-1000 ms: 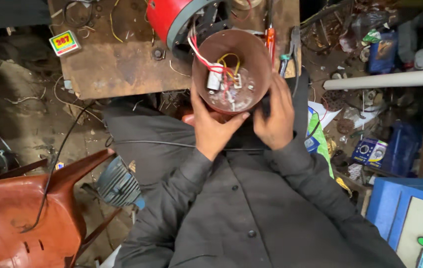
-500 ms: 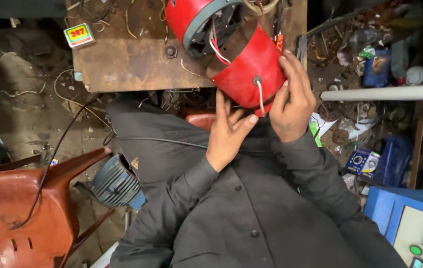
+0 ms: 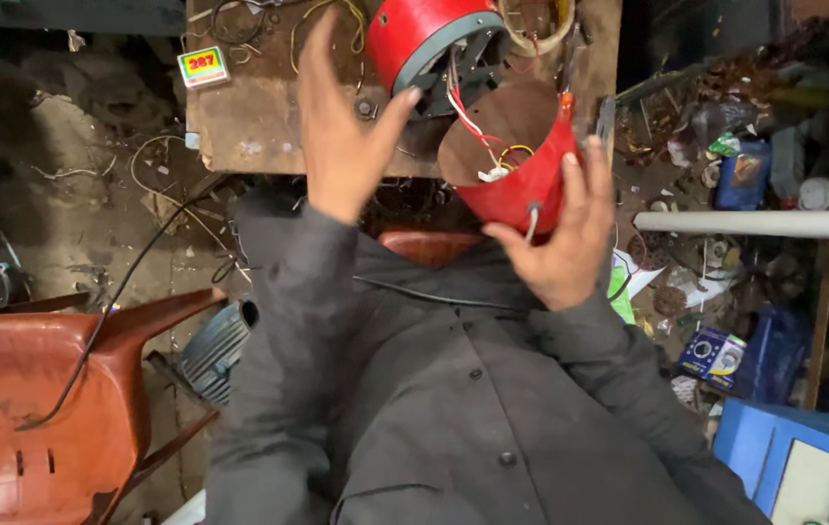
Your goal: The person repairs a red cylindrical electric motor by connecting internal wires and securing the casing. They use a screwdriver to tighten terminal screws and pliers to strip or adjust wires, then reassemble the motor housing and test the power cord.
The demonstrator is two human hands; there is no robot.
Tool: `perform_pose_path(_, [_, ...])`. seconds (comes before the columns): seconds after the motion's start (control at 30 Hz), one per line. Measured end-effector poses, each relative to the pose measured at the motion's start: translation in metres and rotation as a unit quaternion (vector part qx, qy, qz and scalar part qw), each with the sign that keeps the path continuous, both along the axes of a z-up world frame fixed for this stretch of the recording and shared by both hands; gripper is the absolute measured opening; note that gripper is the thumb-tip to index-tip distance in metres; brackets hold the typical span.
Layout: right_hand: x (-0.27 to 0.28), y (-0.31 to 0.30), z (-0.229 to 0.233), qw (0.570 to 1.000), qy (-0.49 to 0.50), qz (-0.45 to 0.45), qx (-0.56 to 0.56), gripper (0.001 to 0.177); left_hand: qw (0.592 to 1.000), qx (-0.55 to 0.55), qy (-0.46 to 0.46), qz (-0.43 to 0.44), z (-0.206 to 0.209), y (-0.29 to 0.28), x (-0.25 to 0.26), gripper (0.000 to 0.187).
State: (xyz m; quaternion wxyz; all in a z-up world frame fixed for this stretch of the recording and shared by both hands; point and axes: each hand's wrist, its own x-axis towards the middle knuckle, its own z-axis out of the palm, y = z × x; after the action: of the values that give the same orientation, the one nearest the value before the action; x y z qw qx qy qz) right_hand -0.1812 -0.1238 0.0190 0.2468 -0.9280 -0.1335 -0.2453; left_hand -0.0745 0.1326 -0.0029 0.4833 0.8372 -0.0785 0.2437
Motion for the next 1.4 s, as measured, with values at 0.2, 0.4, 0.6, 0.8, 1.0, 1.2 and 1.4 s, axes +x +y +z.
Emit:
perform_pose_path(0.2, [0.008, 0.009, 0.008, 0.995, 0.047, -0.015, -0.089, 0.119, 0.982, 0.07, 0.087, -0.151, 0.006, -0.005, 0.076, 0.103])
perform_pose_path(0.4, [0.023, 0.001, 0.021, 0.994, 0.085, 0.0, -0.068, 0.117, 0.982, -0.034, 0.128, -0.132, 0.002, -0.012, 0.083, 0.089])
perform_pose_path(0.6, [0.039, 0.004, 0.04, 0.988, 0.117, 0.008, -0.097, 0.117, 0.99, -0.107, 0.078, -0.038, -0.014, -0.021, 0.055, 0.087])
perform_pose_path(0.8, [0.069, -0.003, 0.039, 0.989, 0.108, 0.018, -0.096, 0.117, 0.983, -0.161, 0.075, 0.053, -0.023, -0.037, 0.044, 0.086])
perform_pose_path(1.0, [0.088, -0.026, 0.032, 0.993, 0.086, 0.081, 0.007, 0.115, 0.99, -0.069, 0.046, 0.116, -0.003, -0.027, 0.048, 0.088])
perform_pose_path(1.2, [0.111, -0.021, 0.038, 0.989, 0.077, 0.113, -0.057, 0.111, 0.979, -0.026, 0.047, 0.197, 0.002, -0.018, 0.042, 0.088])
perform_pose_path(1.4, [0.144, -0.001, 0.042, 0.981, 0.065, 0.147, -0.113, 0.103, 0.971, -0.044, 0.048, 0.231, -0.004, -0.013, 0.046, 0.09])
